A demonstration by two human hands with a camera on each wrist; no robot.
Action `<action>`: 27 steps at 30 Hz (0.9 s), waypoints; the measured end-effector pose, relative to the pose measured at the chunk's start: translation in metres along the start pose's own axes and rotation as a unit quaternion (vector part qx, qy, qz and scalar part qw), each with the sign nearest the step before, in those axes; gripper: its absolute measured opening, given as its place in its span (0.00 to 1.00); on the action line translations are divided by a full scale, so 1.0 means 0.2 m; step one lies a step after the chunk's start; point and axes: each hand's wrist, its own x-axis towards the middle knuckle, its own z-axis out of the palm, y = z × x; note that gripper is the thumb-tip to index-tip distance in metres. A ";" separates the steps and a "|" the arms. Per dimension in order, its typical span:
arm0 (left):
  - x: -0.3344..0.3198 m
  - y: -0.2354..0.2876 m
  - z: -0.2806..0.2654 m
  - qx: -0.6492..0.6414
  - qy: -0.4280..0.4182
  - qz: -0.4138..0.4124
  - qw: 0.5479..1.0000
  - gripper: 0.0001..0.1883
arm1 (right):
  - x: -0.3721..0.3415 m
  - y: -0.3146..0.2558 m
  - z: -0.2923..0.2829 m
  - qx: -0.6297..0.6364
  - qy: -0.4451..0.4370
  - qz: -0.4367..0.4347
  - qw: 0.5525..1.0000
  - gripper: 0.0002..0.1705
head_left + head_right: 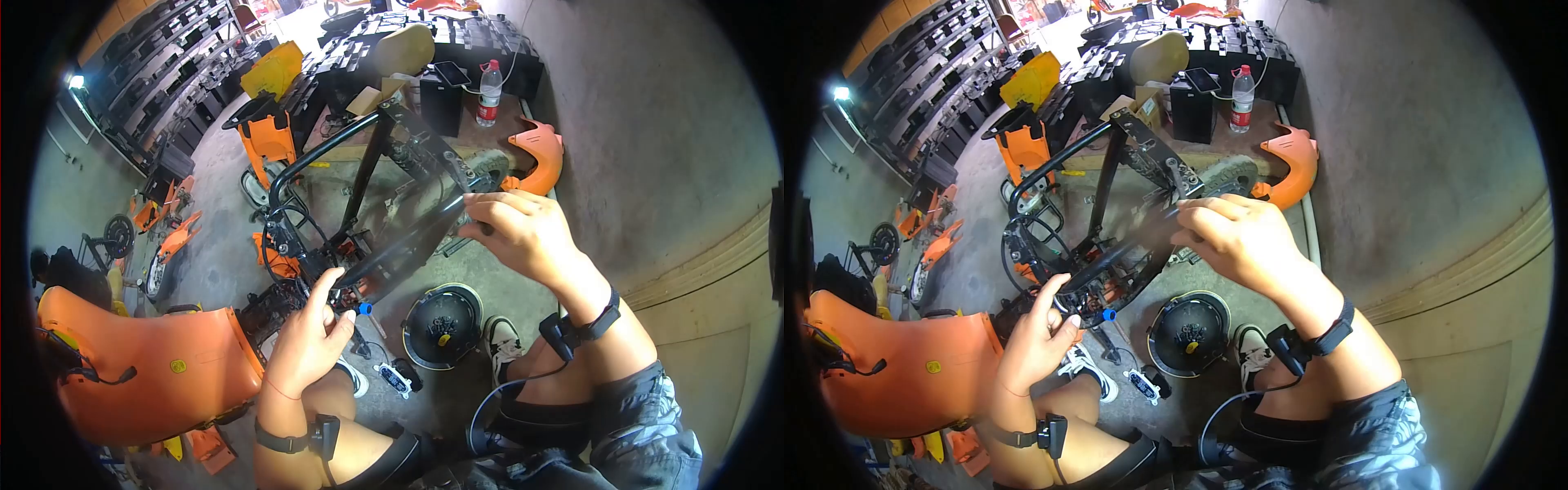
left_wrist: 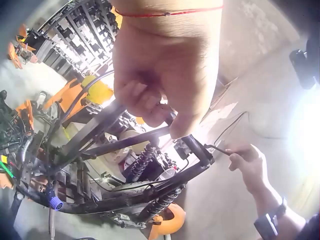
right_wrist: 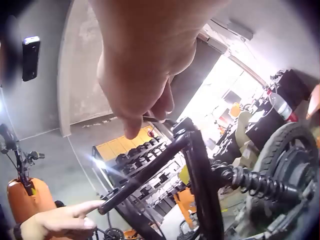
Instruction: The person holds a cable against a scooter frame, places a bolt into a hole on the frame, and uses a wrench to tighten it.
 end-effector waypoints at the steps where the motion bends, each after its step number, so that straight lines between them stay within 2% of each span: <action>1: -0.01 0.01 -0.01 0.009 -0.008 -0.004 1.000 0.35 | -0.01 0.04 -0.01 0.018 0.003 -0.019 1.000 0.18; 3: -0.02 0.01 -0.03 0.015 -0.015 -0.009 1.000 0.36 | -0.04 0.15 -0.04 0.100 -0.010 -0.010 0.995 0.15; 7: -0.01 0.00 -0.04 0.026 -0.020 0.001 0.999 0.36 | -0.16 0.32 -0.02 0.274 0.003 0.135 0.952 0.08; 10: -0.01 0.00 -0.04 0.024 -0.024 0.002 0.999 0.37 | -0.18 0.38 0.04 0.417 0.041 0.229 0.878 0.09; 11: -0.01 0.01 -0.05 0.022 -0.026 0.001 0.999 0.37 | -0.18 0.38 0.04 0.470 0.046 0.272 0.838 0.10; 13: -0.01 0.01 -0.05 0.025 -0.024 0.006 0.999 0.37 | -0.19 0.43 0.09 0.546 0.088 0.288 0.782 0.11; 15: -0.01 0.00 -0.04 0.020 -0.030 0.001 0.999 0.37 | -0.18 0.52 0.16 0.607 0.156 0.326 0.707 0.12; 17: -0.01 0.01 -0.06 0.032 -0.034 0.002 0.999 0.37 | -0.12 0.54 0.22 0.609 0.174 0.334 0.698 0.12; 19: -0.02 0.02 -0.05 0.028 -0.031 -0.001 0.999 0.38 | -0.06 0.56 0.26 0.614 0.190 0.381 0.664 0.13; 21: -0.01 0.02 -0.05 0.025 -0.031 -0.003 0.999 0.38 | -0.01 0.57 0.31 0.607 0.194 0.393 0.663 0.13; 23: -0.01 0.01 -0.04 0.024 -0.032 -0.007 0.999 0.38 | 0.05 0.58 0.34 0.566 0.208 0.446 0.661 0.13; 27: -0.01 0.02 -0.04 0.015 -0.021 0.021 0.999 0.38 | 0.22 0.59 0.43 0.495 0.212 0.481 0.692 0.12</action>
